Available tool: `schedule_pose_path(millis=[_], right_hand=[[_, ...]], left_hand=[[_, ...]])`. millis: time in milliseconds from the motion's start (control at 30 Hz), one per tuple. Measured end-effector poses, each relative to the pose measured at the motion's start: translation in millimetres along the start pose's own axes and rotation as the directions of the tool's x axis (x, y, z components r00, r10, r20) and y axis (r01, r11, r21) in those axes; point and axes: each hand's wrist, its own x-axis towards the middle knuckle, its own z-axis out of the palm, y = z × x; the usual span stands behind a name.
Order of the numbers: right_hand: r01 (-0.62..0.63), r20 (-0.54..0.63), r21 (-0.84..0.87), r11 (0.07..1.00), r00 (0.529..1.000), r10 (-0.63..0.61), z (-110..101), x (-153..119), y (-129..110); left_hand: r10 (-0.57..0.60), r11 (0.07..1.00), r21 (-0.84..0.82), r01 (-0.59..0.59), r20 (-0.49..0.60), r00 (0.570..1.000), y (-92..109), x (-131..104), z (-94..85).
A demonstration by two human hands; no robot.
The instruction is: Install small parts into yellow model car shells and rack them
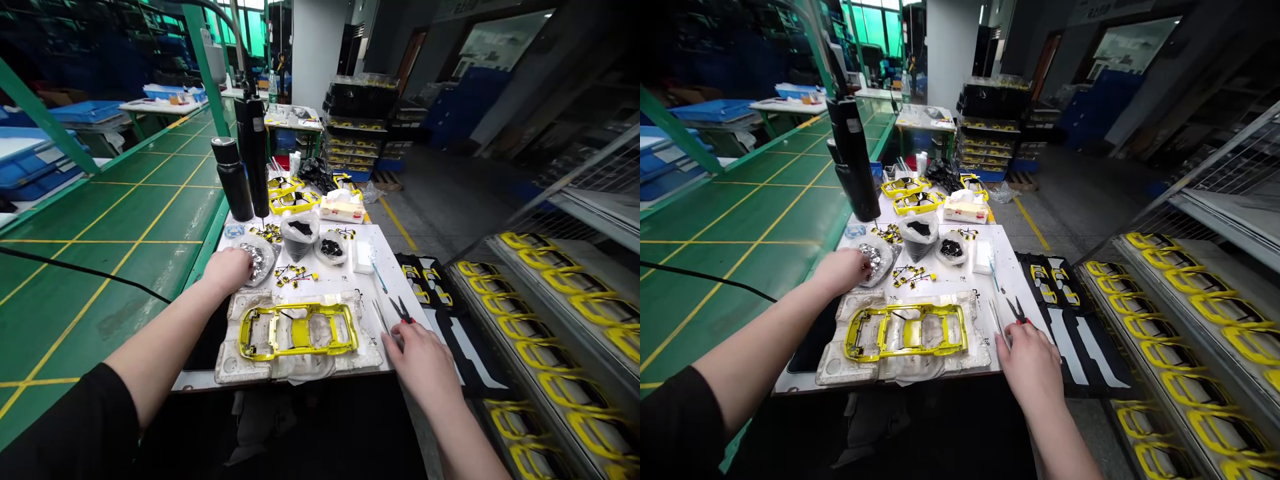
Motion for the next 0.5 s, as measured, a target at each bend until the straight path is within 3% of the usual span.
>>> schedule_pose_path(millis=[133, 267, 400, 500], right_hand=[[0.007, -0.092, 0.063, 0.998, 0.996, -0.001, -11.4, 1.9, 1.1], [0.108, -0.184, 0.150, 0.983, 0.980, -0.079, -35.0, 9.1, -8.5], [0.312, -0.320, 0.258, 0.914, 0.920, -0.224, -68.0, 20.4, -39.5], [0.416, -0.361, 0.305, 0.856, 0.883, -0.301, -90.4, 31.5, -72.9]], left_hand=[[0.020, 0.999, -0.034, -0.020, -0.020, 1.000, 0.4, -3.8, -3.3], [0.005, 0.992, -0.129, -0.011, -0.047, 0.999, -5.7, -3.7, -6.9], [-0.039, 0.968, -0.251, 0.019, -0.077, 0.996, -12.7, -0.7, -6.2], [-0.040, 0.949, -0.316, 0.009, -0.093, 0.995, -16.1, 1.1, -2.9]])
